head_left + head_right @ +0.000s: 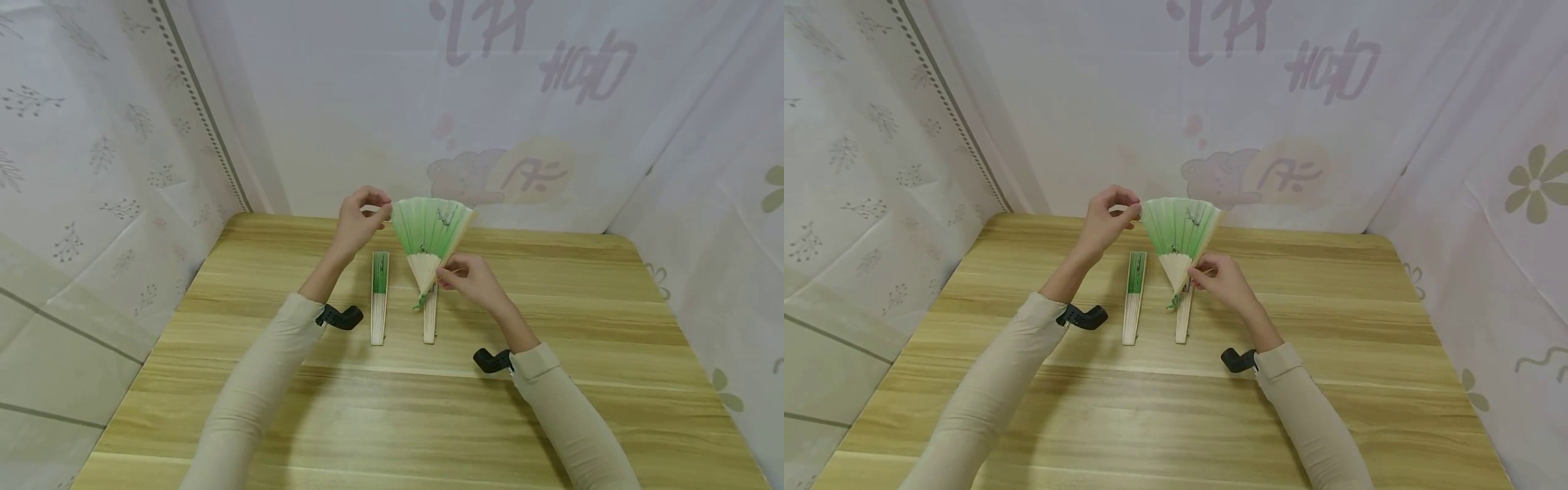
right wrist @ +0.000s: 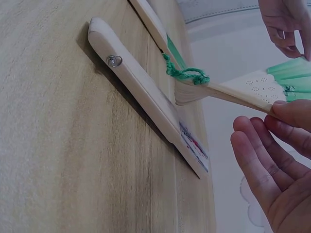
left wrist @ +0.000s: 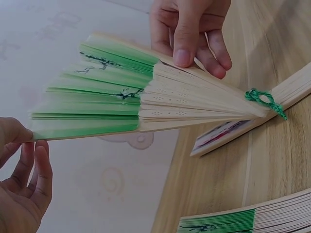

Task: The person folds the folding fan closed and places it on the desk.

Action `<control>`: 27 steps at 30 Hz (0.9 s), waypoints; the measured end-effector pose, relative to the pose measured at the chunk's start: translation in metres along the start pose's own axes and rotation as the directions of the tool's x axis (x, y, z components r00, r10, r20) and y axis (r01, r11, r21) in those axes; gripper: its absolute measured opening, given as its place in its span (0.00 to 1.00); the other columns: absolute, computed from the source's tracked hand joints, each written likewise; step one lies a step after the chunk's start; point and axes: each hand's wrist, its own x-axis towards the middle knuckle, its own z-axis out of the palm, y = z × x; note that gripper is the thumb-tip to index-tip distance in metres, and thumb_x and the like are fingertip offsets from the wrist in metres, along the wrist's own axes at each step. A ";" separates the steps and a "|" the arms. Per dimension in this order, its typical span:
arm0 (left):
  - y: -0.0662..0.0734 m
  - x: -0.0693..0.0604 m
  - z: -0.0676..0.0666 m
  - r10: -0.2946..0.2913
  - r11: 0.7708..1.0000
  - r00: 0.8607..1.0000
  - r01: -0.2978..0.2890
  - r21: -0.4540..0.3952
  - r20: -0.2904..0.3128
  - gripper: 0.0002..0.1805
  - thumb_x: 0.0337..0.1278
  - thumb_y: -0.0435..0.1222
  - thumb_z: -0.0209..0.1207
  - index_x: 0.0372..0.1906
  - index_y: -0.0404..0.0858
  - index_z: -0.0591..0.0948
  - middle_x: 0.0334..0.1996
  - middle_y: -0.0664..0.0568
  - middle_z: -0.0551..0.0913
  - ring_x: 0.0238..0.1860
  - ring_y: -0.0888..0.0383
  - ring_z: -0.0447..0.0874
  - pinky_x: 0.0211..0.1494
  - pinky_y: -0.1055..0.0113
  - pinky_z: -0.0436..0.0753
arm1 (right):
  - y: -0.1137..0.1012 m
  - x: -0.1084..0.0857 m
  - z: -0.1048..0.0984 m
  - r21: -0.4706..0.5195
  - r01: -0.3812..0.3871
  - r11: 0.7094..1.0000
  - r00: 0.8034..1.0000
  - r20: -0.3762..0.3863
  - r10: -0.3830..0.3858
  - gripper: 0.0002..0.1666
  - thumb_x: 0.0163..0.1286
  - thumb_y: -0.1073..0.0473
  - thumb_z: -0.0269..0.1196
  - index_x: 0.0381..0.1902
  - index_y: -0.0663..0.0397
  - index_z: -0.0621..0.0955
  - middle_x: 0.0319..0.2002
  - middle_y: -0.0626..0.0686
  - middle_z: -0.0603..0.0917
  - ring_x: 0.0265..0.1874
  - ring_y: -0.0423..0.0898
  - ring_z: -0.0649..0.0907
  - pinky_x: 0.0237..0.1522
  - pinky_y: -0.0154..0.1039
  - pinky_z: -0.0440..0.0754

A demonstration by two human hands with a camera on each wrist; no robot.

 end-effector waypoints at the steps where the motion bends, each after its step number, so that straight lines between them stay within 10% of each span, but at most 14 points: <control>1: 0.000 0.000 0.000 0.000 1.000 1.000 0.000 0.001 0.002 0.06 0.68 0.25 0.60 0.46 0.27 0.80 0.40 0.41 0.81 0.31 0.52 0.85 0.35 0.64 0.85 | 0.000 0.000 0.000 -0.005 0.002 1.000 1.000 0.002 -0.002 0.08 0.74 0.64 0.65 0.38 0.66 0.84 0.34 0.61 0.85 0.36 0.68 0.86 0.41 0.60 0.85; 14: 0.001 0.001 0.006 0.012 1.000 1.000 -0.013 0.018 0.014 0.05 0.68 0.26 0.60 0.45 0.29 0.80 0.39 0.43 0.82 0.34 0.46 0.85 0.34 0.65 0.85 | -0.005 0.003 0.002 -0.105 -0.006 0.994 0.999 0.045 0.011 0.10 0.75 0.67 0.62 0.41 0.75 0.83 0.36 0.70 0.85 0.34 0.62 0.87 0.38 0.46 0.88; 27: 0.002 0.001 0.008 0.028 1.000 0.999 -0.028 0.014 0.035 0.05 0.69 0.27 0.60 0.46 0.30 0.80 0.39 0.43 0.82 0.37 0.38 0.85 0.34 0.65 0.85 | -0.009 0.002 0.003 -0.070 -0.002 0.998 0.999 0.038 0.005 0.09 0.75 0.62 0.65 0.38 0.65 0.85 0.32 0.58 0.86 0.35 0.66 0.86 0.40 0.58 0.86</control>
